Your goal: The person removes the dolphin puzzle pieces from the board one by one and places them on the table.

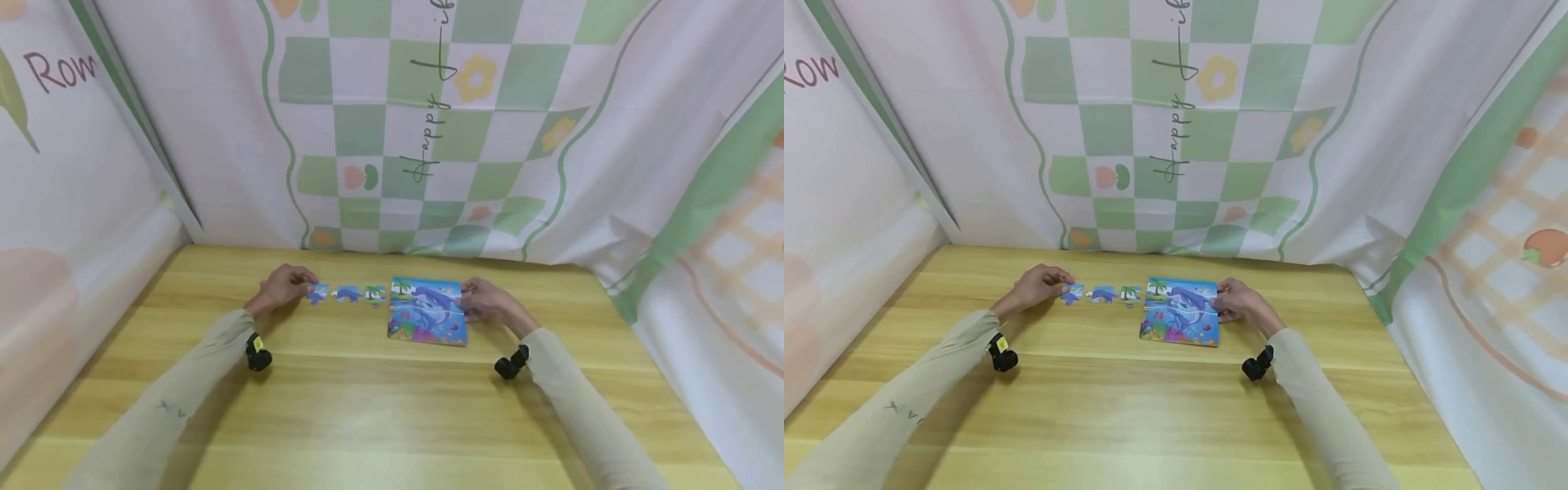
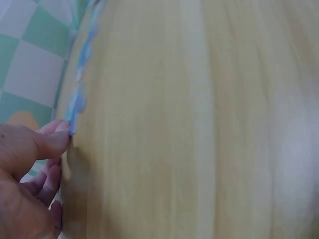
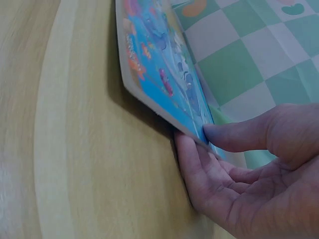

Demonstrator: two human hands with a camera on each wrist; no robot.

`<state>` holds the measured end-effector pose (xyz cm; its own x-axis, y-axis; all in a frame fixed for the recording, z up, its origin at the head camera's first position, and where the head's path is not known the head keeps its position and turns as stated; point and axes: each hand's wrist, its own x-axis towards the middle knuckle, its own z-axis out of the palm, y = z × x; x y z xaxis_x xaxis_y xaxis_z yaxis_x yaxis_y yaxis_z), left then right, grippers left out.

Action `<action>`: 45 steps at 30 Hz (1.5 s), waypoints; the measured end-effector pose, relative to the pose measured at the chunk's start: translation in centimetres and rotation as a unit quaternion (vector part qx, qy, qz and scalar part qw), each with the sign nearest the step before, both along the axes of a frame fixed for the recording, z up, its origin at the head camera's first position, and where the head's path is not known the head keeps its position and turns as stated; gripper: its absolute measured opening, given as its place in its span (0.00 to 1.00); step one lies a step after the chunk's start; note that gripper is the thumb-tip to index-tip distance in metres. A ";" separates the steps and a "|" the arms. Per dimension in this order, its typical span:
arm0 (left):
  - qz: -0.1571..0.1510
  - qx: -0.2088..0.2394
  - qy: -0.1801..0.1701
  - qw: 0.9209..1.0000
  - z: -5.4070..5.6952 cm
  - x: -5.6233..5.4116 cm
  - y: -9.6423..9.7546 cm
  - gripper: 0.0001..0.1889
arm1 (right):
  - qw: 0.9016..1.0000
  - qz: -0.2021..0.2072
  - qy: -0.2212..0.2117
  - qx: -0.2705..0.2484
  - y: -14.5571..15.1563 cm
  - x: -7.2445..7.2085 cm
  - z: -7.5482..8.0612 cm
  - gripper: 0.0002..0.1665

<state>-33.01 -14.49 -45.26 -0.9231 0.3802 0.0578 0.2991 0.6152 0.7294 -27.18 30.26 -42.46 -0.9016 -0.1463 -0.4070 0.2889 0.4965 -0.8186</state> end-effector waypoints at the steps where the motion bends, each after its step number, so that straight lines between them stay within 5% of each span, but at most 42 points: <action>1: 0.005 0.003 -0.012 1.000 0.1 0.1 0.0 0.09 | 1.000 0.002 0.000 0.001 0.0 0.0 0.1 0.33; 7: 0.020 0.038 -0.088 0.995 1.0 0.3 0.0 0.14 | 1.000 -0.007 -0.012 -0.016 -0.2 0.0 0.0 0.31; 18: 0.045 0.055 -0.131 0.989 1.6 0.4 -0.3 0.19 | 1.000 -0.024 -0.001 -0.016 -1.3 0.3 0.7 0.24; 22: 0.064 0.035 -0.082 0.994 1.8 0.7 0.5 0.17 | 0.998 -0.025 0.024 0.050 -2.4 0.5 0.9 0.23; 29: 0.068 0.038 0.051 0.996 2.8 1.7 4.0 0.12 | 0.980 -0.001 0.060 0.192 -4.6 1.4 1.1 0.66; 33: 0.046 0.050 0.075 0.995 3.3 2.3 7.0 0.11 | 0.975 0.002 0.053 0.218 -5.2 1.2 1.3 0.67; 37: -0.030 0.033 0.053 0.998 3.5 2.8 10.5 0.14 | 0.976 -0.008 0.034 0.217 -5.2 0.9 1.5 0.70; 41: -0.113 -0.036 0.032 0.992 3.0 3.0 14.0 0.20 | 0.978 -0.020 0.034 0.207 -4.9 1.0 1.5 0.69; 45: -0.131 -0.125 0.050 0.982 2.0 3.5 16.3 0.24 | 0.981 -0.025 0.045 0.185 -4.6 1.3 1.2 0.65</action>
